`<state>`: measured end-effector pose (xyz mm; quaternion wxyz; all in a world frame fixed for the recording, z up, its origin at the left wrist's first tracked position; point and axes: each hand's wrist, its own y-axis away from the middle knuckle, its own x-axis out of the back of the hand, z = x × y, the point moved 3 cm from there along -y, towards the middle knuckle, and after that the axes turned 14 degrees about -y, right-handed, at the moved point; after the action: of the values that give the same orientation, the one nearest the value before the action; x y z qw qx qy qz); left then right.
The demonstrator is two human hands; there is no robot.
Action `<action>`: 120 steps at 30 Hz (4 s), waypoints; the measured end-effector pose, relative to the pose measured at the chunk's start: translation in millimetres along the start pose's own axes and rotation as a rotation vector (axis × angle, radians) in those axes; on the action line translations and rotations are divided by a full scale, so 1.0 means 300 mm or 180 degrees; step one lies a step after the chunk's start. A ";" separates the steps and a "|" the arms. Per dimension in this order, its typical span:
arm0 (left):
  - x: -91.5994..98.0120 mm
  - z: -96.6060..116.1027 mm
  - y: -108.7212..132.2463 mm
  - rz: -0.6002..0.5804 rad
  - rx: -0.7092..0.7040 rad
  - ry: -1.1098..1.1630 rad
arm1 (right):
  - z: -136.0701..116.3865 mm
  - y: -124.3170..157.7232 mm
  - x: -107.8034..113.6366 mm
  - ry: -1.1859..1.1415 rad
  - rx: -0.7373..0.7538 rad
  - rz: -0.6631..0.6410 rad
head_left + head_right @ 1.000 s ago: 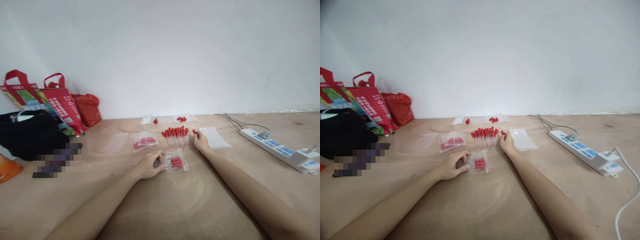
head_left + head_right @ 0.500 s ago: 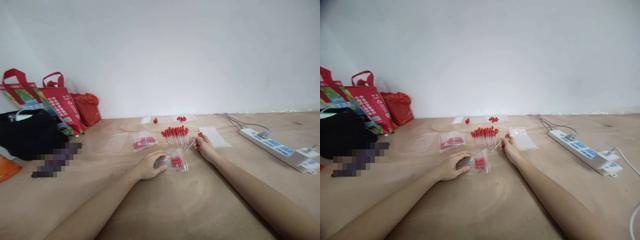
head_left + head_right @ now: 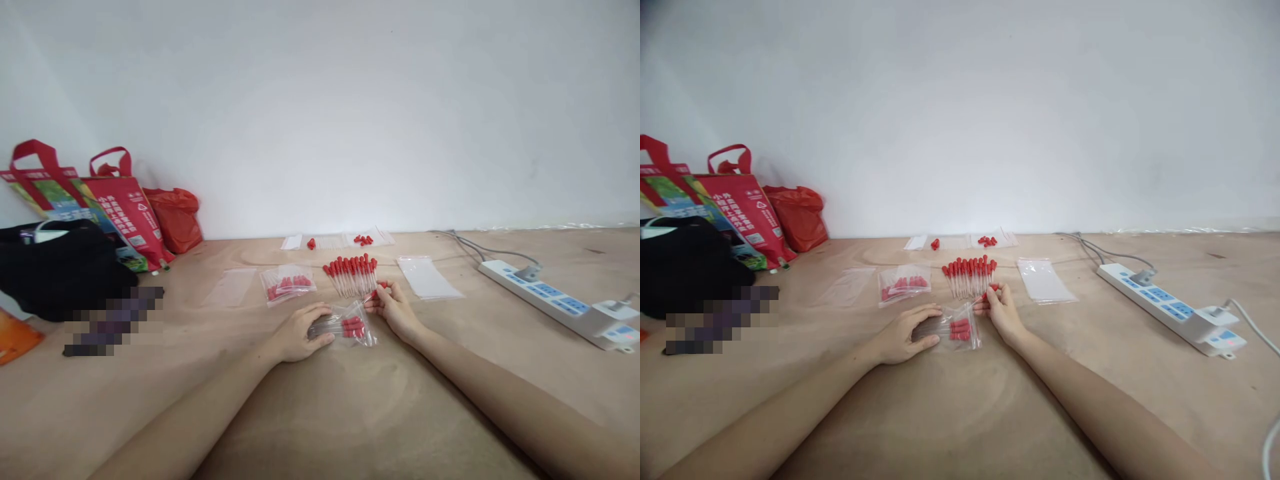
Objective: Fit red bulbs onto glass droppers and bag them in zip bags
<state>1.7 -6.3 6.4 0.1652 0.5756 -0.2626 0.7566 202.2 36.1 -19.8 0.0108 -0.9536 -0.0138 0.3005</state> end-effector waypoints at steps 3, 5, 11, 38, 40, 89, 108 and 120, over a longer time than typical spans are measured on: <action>0.001 0.000 0.000 0.0012 0.0022 0.0002 | 0.010 0.014 -0.014 0.0265 -0.0027 -0.0100; 0.002 0.001 0.000 0.0038 0.0014 0.0009 | 0.011 0.023 -0.025 0.0616 0.0022 -0.0273; 0.000 0.000 0.001 0.0069 0.0004 0.0030 | 0.018 0.034 -0.030 0.1073 0.0040 -0.0541; 0.001 0.001 0.000 0.0038 -0.0044 0.0000 | 0.044 0.014 -0.014 0.1869 0.0239 -0.0743; 0.001 -0.001 0.000 0.0026 -0.0003 -0.0007 | 0.046 0.007 -0.004 0.1896 0.0381 -0.0671; -0.001 -0.001 -0.005 -0.0018 0.0025 -0.0070 | -0.218 0.002 0.115 0.1628 0.1676 0.0352; -0.008 -0.008 -0.002 -0.0060 -0.0009 -0.0033 | -0.182 -0.004 0.123 0.3569 0.0760 -0.1871; -0.006 -0.008 -0.001 -0.0049 -0.0010 -0.0037 | -0.226 -0.005 0.161 0.3606 0.0339 -0.2174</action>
<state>0.4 -4.5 4.4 0.1703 0.5817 -0.2603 0.7515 280.4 38.4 8.1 0.1582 -0.9044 -0.2926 -0.2674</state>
